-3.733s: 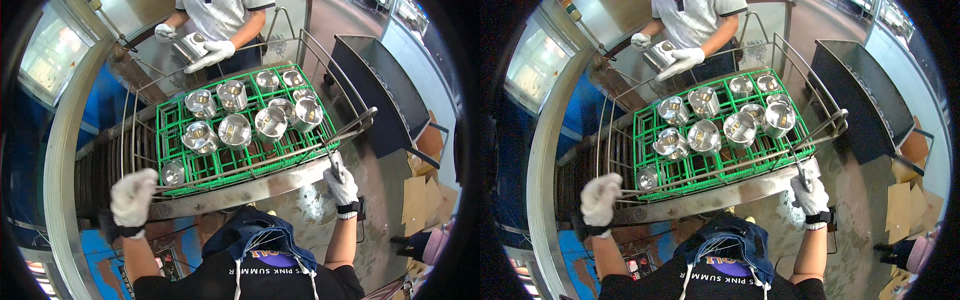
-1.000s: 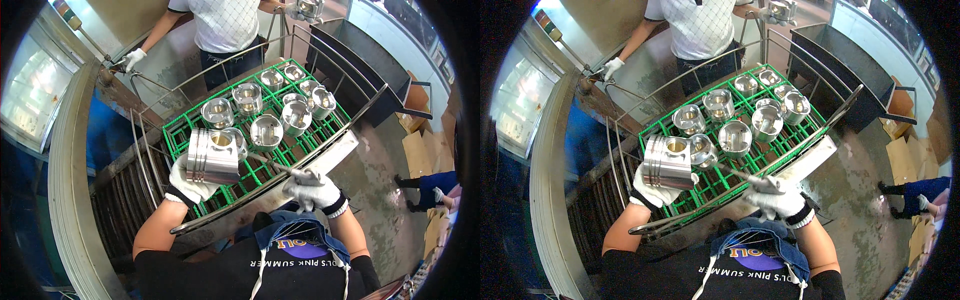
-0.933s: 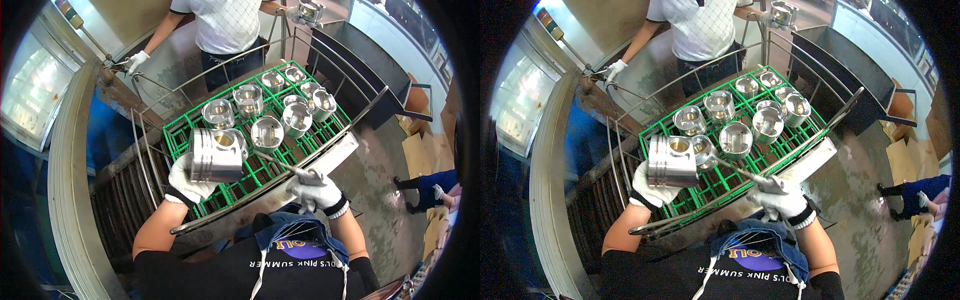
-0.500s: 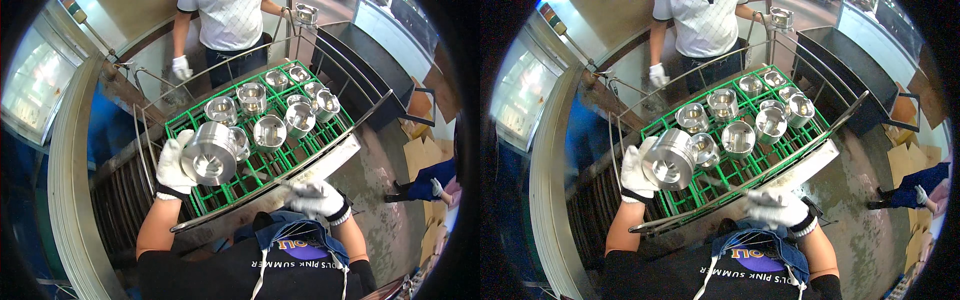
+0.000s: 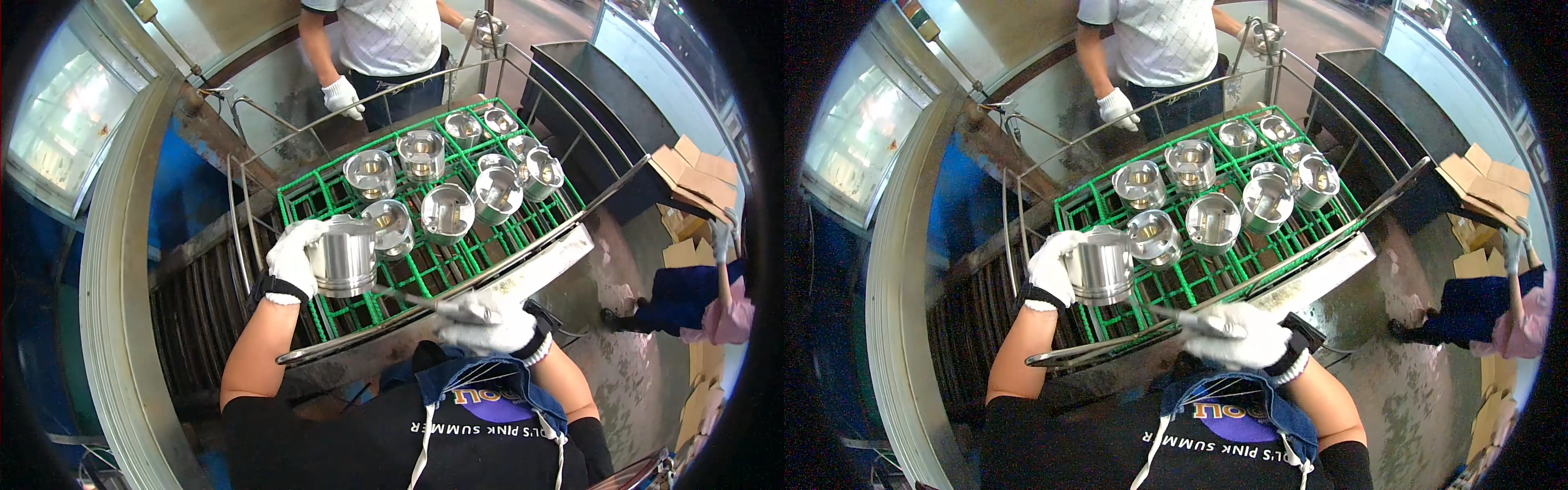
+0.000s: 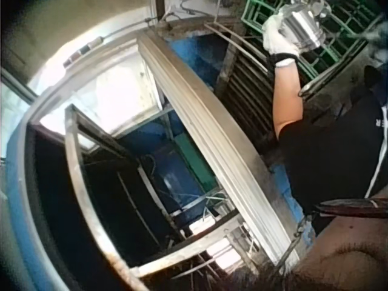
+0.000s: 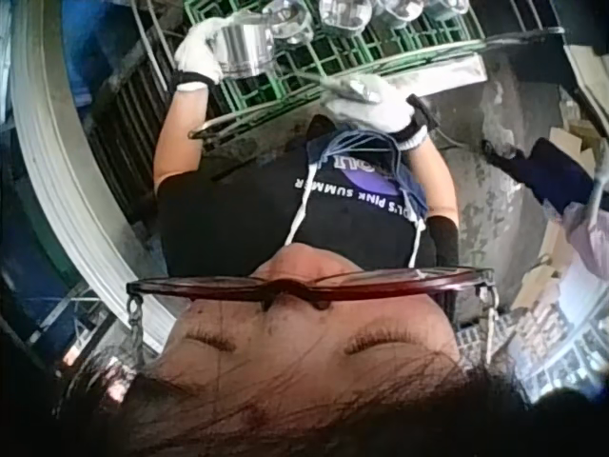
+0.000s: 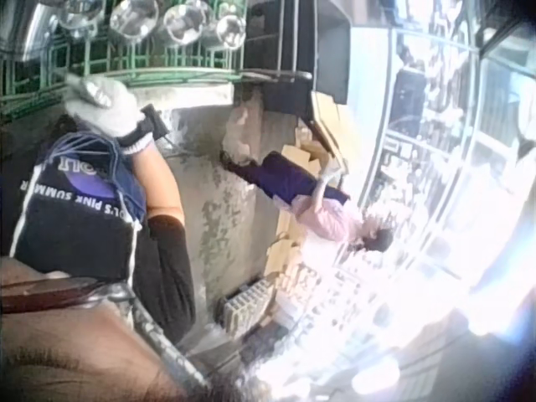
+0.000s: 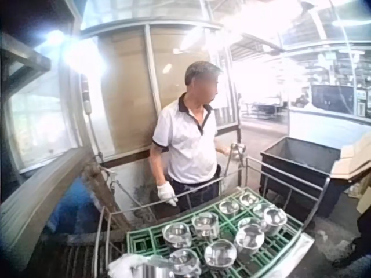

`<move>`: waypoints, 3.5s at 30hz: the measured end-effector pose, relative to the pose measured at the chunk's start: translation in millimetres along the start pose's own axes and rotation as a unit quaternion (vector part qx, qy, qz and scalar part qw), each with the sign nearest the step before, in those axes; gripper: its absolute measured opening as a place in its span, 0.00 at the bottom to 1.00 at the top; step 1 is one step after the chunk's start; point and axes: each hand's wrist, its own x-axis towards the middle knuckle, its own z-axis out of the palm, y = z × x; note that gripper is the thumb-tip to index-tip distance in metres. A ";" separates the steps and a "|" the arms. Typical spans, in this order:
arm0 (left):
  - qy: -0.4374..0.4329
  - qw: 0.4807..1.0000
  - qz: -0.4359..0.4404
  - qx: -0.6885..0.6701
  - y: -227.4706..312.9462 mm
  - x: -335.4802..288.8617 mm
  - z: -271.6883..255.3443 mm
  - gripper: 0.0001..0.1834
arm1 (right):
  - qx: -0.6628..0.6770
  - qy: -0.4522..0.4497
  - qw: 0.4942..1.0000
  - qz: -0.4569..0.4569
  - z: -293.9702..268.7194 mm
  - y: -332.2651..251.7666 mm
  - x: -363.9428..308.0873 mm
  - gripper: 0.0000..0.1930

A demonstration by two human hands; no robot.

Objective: Loading metal pistons into a cleaning rack and operating an industrial cleaning machine.

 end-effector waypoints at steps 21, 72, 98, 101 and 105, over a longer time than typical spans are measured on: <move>-0.198 0.883 -0.089 0.416 -89.0 69.0 -70.7 0.23 | -0.228 0.371 0.881 0.186 -89.2 61.7 -43.2 0.12; 0.316 0.683 0.016 0.659 -21.8 -128.3 -71.2 0.25 | -0.400 0.021 0.916 -0.033 -40.0 49.0 -13.2 0.18; 0.427 0.759 0.091 0.483 -27.6 -115.1 -179.1 0.24 | -0.001 0.466 0.885 0.012 -198.2 188.3 -129.5 0.12; 0.415 0.821 0.091 0.381 -52.1 -118.7 -103.6 0.18 | 0.043 0.500 0.865 -0.021 -212.3 204.8 -139.1 0.22; 0.354 0.889 0.056 0.284 -117.1 -170.4 -89.4 0.16 | -0.077 0.391 0.917 0.012 -180.5 210.6 -119.8 0.11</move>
